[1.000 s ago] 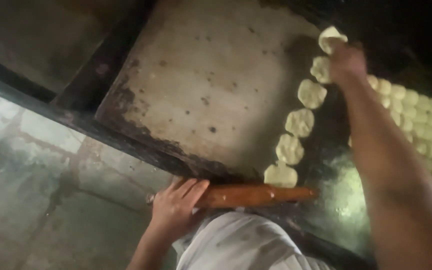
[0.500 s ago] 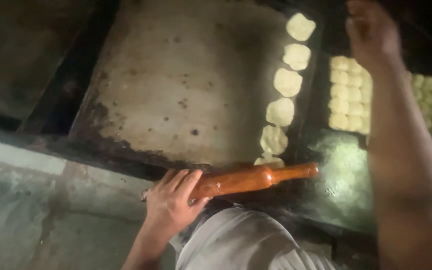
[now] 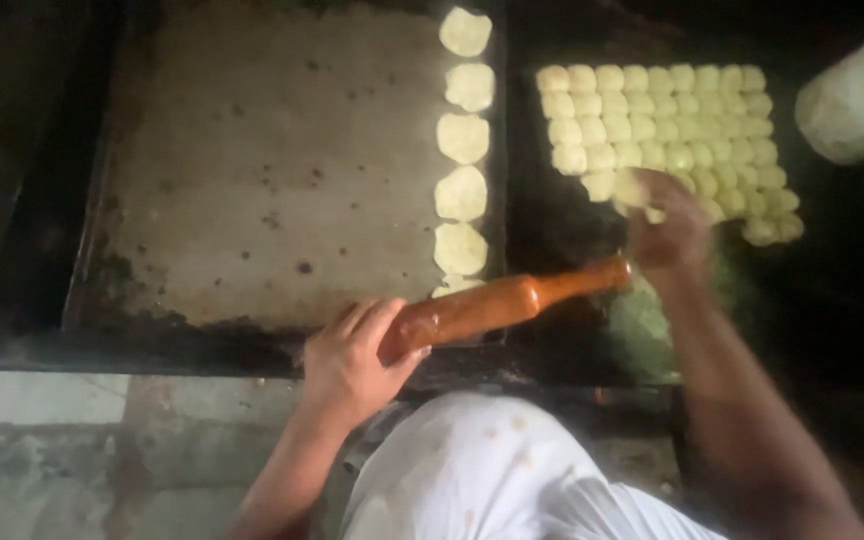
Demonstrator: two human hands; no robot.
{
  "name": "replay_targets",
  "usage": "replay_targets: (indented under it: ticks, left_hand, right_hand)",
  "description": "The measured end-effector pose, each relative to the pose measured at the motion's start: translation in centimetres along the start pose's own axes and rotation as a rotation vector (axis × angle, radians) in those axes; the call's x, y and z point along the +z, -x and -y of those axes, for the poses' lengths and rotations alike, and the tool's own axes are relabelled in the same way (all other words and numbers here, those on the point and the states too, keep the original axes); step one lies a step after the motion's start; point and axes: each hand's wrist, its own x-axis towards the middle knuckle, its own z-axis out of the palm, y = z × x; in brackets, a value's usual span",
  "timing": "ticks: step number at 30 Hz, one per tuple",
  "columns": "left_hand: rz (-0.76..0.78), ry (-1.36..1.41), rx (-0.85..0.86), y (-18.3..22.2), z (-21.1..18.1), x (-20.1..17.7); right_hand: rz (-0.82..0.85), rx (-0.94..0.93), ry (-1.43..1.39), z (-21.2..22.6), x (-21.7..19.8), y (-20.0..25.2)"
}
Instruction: Rolling out small pieces of dough into flat circles using a rolling pin and placing them on a tray.
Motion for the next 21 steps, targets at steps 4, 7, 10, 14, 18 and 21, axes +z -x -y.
replay_targets:
  ticks: [4,7,10,14,18,21]
  left_hand:
    - [-0.023,-0.038,-0.016,-0.7,-1.8,2.0]
    - [0.01,-0.084,-0.04,-1.2,-3.1,3.4]
    - [0.04,-0.126,-0.049,-2.6,-5.0,5.5]
    - [0.056,-0.164,0.006,-4.2,-7.3,8.1]
    - [0.069,-0.182,0.08,-6.5,-9.1,12.2]
    - [0.125,-0.23,0.143,-7.6,-10.2,15.2]
  right_hand:
    - [-0.14,0.188,-0.057,1.7,-7.2,8.1]
    - [-0.038,0.201,0.13,-0.2,-5.6,13.8]
    - [0.146,0.229,0.207,-0.7,-7.8,14.9]
    - [0.281,0.227,0.077,-0.3,-6.7,17.2]
    - [0.441,0.142,0.166,1.5,-7.5,16.6]
    - [0.534,0.118,0.245,0.9,-9.2,16.0]
